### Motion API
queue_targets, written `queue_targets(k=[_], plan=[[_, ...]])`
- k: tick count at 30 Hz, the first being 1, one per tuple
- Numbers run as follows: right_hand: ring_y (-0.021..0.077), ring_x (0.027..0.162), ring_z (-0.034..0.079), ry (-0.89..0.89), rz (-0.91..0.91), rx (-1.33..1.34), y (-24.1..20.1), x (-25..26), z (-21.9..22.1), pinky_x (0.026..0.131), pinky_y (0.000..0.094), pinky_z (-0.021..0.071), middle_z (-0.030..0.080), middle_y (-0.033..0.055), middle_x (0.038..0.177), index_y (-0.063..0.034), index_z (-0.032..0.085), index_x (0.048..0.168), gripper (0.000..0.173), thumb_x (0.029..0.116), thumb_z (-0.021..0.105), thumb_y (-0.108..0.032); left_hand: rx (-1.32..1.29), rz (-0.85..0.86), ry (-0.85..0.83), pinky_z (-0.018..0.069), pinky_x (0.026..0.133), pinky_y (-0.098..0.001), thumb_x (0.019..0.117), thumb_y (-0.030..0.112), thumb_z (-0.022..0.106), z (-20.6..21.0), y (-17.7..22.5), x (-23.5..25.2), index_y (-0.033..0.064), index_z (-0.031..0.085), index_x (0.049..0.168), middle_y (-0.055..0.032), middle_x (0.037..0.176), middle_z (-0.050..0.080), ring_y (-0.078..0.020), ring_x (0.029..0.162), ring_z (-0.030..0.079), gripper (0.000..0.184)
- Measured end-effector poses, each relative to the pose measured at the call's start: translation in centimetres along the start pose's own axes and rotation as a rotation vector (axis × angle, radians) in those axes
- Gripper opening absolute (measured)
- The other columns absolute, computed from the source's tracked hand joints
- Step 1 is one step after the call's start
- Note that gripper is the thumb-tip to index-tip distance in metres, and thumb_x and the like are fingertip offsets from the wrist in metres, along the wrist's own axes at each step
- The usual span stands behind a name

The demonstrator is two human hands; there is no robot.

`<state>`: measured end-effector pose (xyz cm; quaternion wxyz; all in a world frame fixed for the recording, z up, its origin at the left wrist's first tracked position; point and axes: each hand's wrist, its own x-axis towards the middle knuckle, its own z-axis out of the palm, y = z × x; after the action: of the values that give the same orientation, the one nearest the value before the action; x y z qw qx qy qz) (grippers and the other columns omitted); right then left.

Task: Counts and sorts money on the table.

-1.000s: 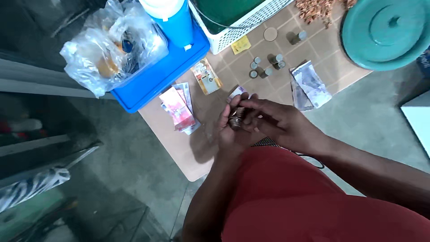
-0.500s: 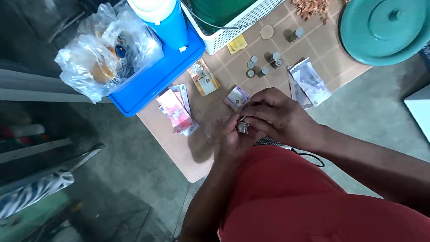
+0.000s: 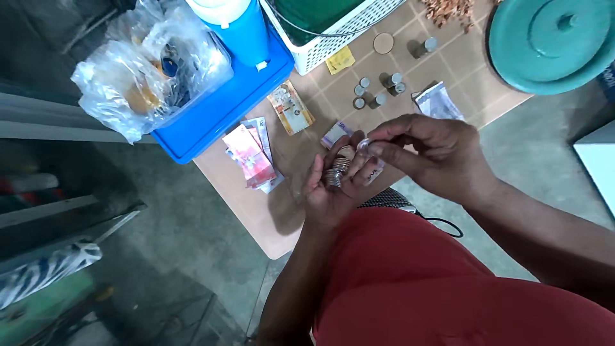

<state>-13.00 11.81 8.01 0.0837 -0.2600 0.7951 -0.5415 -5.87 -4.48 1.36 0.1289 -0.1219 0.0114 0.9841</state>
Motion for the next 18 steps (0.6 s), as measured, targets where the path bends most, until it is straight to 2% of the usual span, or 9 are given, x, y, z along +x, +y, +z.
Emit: queue_targets(k=[2,4,6,8,11,12,13,16,18], plan=[[-0.0006,0.082,0.064,-0.025,-0.03,0.03,0.1,-0.3,0.6,0.075,0.0153,0.0567,0.07,0.0031,0.099,0.0037,0.07,0.11,0.017,0.0974,0.066,-0.007,0.006,0.003,-0.015,0.0583,0.09,-0.0334,0.1052,0.04,0.046,-0.1,-0.1,0.0,0.0082,0.06,0.136,-0.0101,0.124,0.068,-0.02,0.103,0.07,0.046],[-0.0009,0.08,0.064,-0.043,0.047,0.082,0.6,-0.1,0.4,0.073,0.015,0.057,0.07,0.0013,0.099,0.0031,0.068,0.117,0.02,0.1005,0.061,-0.007,0.006,0.014,-0.002,0.0583,0.091,-0.0363,0.1038,0.038,0.051,0.0,-0.2,0.0,0.0075,0.062,0.132,-0.0101,0.117,0.069,-0.0211,0.1,0.071,0.043],[0.0009,0.074,0.065,-0.044,0.193,0.197,1.4,0.2,-0.2,0.067,0.0172,0.0585,0.069,-0.002,0.093,-0.0003,0.066,0.12,0.021,0.1032,0.055,-0.007,-0.015,0.02,-0.018,0.0544,0.1,-0.0425,0.1038,0.035,0.051,0.0,-0.1,-0.1,0.0058,0.064,0.13,-0.0133,0.124,0.068,-0.0271,0.114,0.067,0.041],[0.0051,0.072,0.068,-0.044,0.314,0.29,1.9,0.4,-0.7,0.066,0.0214,0.0623,0.068,-0.0016,0.089,-0.0026,0.065,0.119,0.02,0.1033,0.053,-0.006,-0.035,0.023,-0.024,0.0531,0.103,-0.0435,0.1041,0.032,0.051,0.1,0.0,-0.2,0.0035,0.064,0.131,-0.0167,0.134,0.064,-0.0312,0.125,0.062,0.041],[0.0031,0.069,0.067,-0.048,0.273,0.199,1.1,0.1,-0.3,0.06,0.0195,0.0604,0.069,-0.0012,0.089,-0.002,0.065,0.114,0.016,0.1015,0.057,-0.006,-0.044,0.023,0.006,0.0556,0.099,-0.0415,0.104,0.031,0.051,0.0,0.1,-0.3,0.0037,0.064,0.13,-0.016,0.13,0.066,-0.0289,0.117,0.067,0.04],[0.0017,0.071,0.065,-0.057,0.189,0.117,0.6,-0.1,0.3,0.062,0.0183,0.0583,0.069,-0.0004,0.091,-0.0006,0.066,0.113,0.016,0.1006,0.059,-0.007,-0.038,0.026,0.029,0.0577,0.095,-0.0393,0.1038,0.032,0.052,0.0,0.0,-0.3,0.0051,0.065,0.129,-0.0139,0.125,0.068,-0.0259,0.11,0.07,0.039],[0.0028,0.077,0.065,-0.079,0.089,0.023,0.3,-0.5,0.9,0.068,0.0196,0.0582,0.069,0.0017,0.095,0.0004,0.068,0.112,0.017,0.1,0.06,-0.009,-0.026,0.023,0.039,0.0587,0.089,-0.035,0.1039,0.034,0.051,0.0,-0.1,-0.2,0.0075,0.065,0.129,-0.0106,0.121,0.069,-0.0212,0.104,0.07,0.038],[0.0156,0.103,0.068,-0.157,-0.17,-0.151,0.2,-1.1,2.4,0.095,0.0291,0.0555,0.073,0.0099,0.107,-0.0005,0.074,0.112,0.023,0.101,0.057,-0.012,-0.036,0.0,0.01,0.0572,0.09,-0.0304,0.1052,0.036,0.046,-0.7,-0.3,-0.3,0.0114,0.065,0.13,-0.0068,0.128,0.068,-0.0162,0.112,0.068,0.04],[0.0202,0.109,0.067,-0.129,-0.186,-0.238,0.3,-0.8,2.0,0.098,0.0306,0.0541,0.071,0.0132,0.113,-0.0008,0.073,0.116,0.025,0.1011,0.055,-0.009,-0.01,0.012,0.043,0.059,0.083,-0.0299,0.1019,0.032,0.054,-0.4,-0.4,-0.4,0.01,0.069,0.12,-0.0054,0.109,0.072,-0.0146,0.095,0.071,0.032]])
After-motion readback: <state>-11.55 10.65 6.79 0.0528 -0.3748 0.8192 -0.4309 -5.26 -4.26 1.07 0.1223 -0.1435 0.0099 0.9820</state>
